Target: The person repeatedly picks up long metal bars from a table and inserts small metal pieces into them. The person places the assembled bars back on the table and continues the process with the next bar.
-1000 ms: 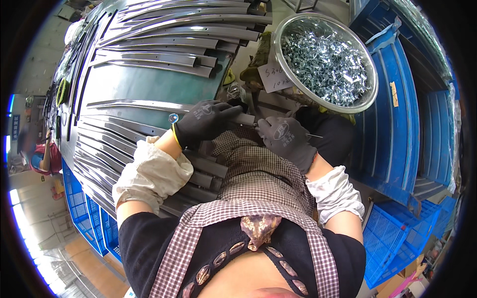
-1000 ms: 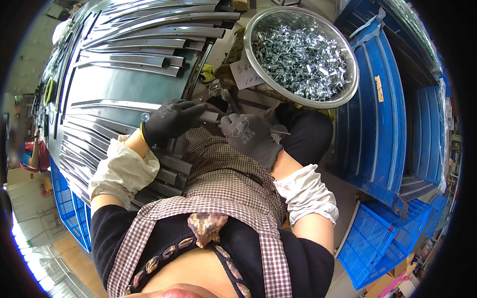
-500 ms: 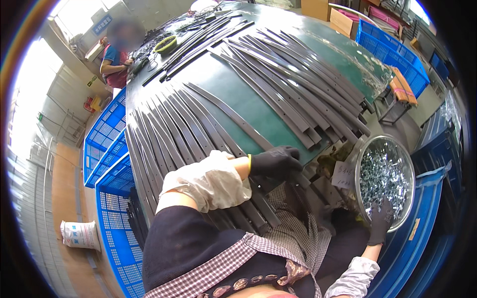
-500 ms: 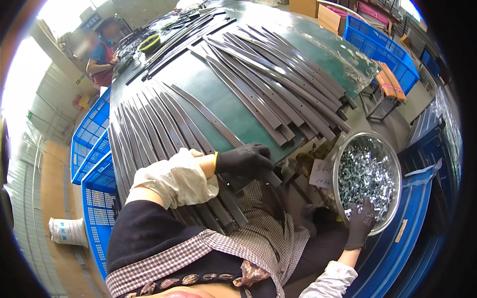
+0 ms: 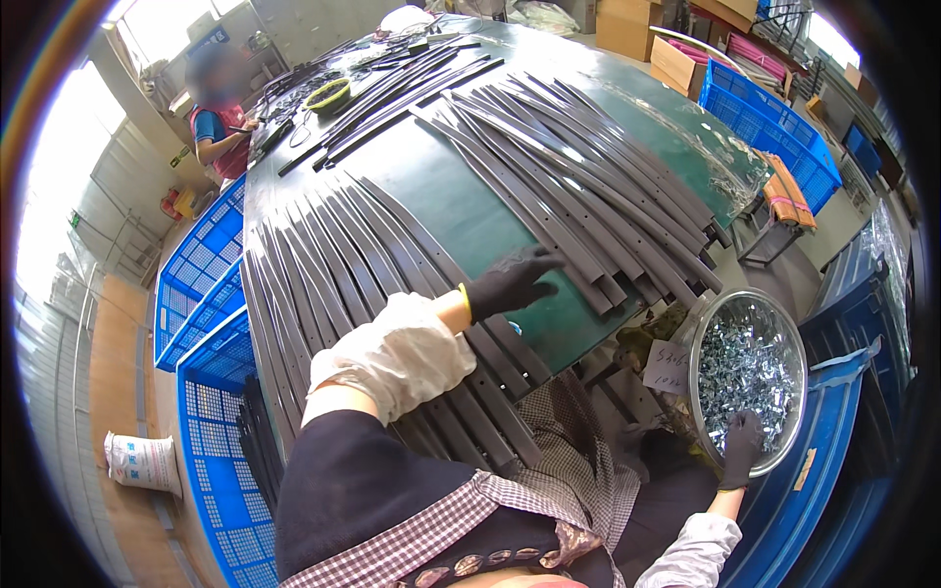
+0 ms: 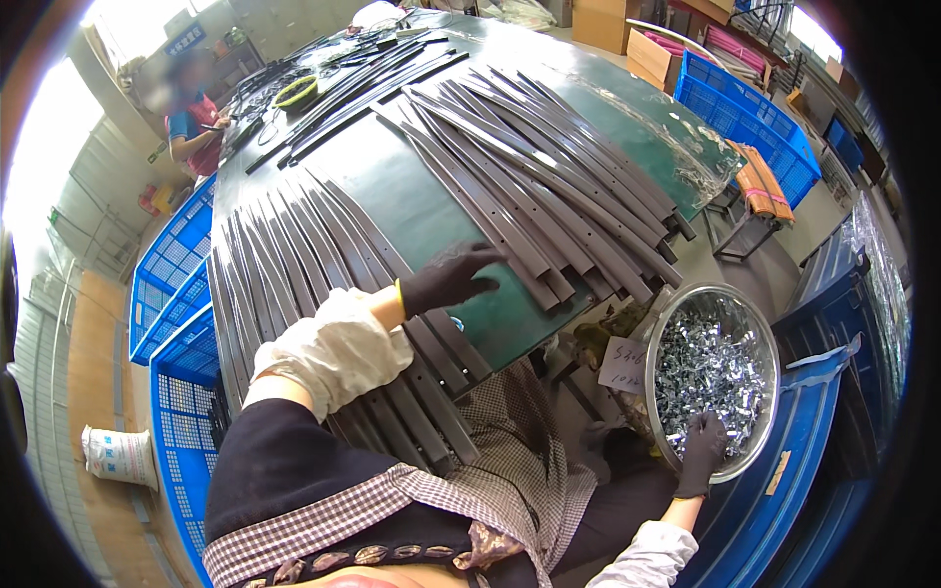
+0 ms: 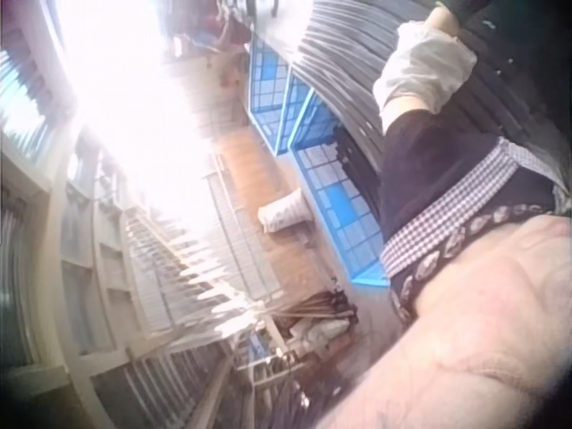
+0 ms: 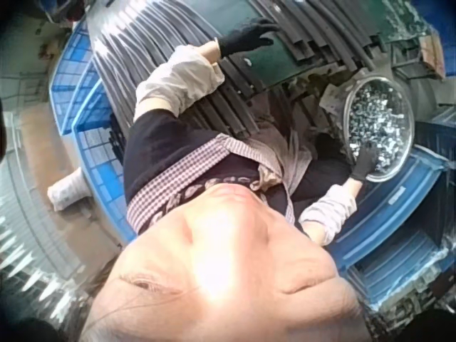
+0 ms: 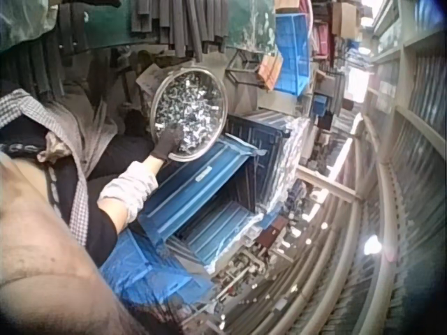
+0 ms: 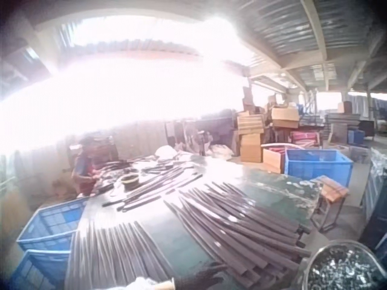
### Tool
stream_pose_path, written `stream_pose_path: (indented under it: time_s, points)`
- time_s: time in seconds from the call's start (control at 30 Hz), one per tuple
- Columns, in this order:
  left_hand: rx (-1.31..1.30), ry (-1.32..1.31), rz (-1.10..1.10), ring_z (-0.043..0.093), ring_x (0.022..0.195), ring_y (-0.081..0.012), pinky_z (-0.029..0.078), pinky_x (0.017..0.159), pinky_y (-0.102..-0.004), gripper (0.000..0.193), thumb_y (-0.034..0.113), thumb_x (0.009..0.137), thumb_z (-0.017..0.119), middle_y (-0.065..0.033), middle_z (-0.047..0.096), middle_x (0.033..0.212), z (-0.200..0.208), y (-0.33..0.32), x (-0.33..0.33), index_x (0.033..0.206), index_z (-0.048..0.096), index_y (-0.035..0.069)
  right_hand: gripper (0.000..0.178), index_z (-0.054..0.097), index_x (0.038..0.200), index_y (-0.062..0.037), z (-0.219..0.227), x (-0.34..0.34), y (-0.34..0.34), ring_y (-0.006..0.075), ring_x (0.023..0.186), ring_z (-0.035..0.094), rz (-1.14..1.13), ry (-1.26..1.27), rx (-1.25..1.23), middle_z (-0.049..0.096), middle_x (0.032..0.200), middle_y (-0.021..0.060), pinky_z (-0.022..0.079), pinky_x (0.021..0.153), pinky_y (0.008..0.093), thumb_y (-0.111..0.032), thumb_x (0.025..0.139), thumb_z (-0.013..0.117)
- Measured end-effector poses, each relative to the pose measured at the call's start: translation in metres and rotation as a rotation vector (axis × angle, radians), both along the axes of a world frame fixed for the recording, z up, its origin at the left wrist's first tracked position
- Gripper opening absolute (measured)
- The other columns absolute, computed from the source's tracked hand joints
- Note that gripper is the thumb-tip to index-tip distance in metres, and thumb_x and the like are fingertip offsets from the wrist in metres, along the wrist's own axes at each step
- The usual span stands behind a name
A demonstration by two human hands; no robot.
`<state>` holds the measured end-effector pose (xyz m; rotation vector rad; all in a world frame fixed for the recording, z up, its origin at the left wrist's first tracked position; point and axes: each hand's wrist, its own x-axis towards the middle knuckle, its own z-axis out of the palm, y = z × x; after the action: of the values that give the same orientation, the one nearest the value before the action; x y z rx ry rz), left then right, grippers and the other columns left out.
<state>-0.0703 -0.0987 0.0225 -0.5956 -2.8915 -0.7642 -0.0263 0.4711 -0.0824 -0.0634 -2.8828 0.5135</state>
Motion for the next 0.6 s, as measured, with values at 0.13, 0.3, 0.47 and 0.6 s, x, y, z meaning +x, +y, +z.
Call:
stream_pose_path:
  time_s: [0.13,0.3,0.47,0.6]
  points:
    - [-0.288,0.359,0.011,0.041,0.139,-0.0337,0.034,0.112,-0.053,0.066,0.03,0.085,0.073,-0.012,0.045,0.151,-0.014,-0.002,-0.034,0.143,0.048,0.012,0.01,0.063,0.091,0.0003,0.001,-0.004,0.007,0.0303,0.079,0.063,0.007,0.043,-0.211,0.066,0.087,0.0163,0.049,0.073,0.0413,-0.009,0.088,0.066]
    - [-0.341,0.359,-0.038,0.048,0.132,-0.0306,0.036,0.107,-0.0529,0.058,0.035,0.083,0.072,-0.0078,0.054,0.136,-0.035,-0.003,-0.04,0.135,0.054,0.017,0.016,0.07,0.1,0.0007,0.0,-0.005,0.023,0.0267,0.082,0.067,-0.055,0.008,-0.35,0.071,0.091,0.0159,0.052,0.077,0.0377,-0.01,0.09,0.065]
    - [-0.499,0.425,-0.25,0.058,0.114,-0.0241,0.042,0.096,-0.0489,0.048,0.036,0.078,0.074,-0.0024,0.062,0.119,-0.025,0.025,-0.014,0.123,0.063,0.021,0.026,0.07,0.104,0.0023,0.015,0.0,0.027,0.0174,0.079,0.061,-0.077,0.024,-0.573,0.07,0.089,0.0098,0.049,0.075,0.0337,-0.02,0.091,0.071]
    - [-0.413,0.329,-0.47,0.061,0.095,-0.0241,0.044,0.082,-0.0422,0.045,0.037,0.075,0.075,-0.0026,0.06,0.097,-0.017,0.059,0.016,0.115,0.065,0.018,0.019,0.071,0.105,-0.0007,0.06,0.014,-0.018,0.0081,0.081,0.058,-0.041,0.092,-0.772,0.068,0.09,0.0008,0.047,0.075,0.0257,-0.017,0.094,0.069]
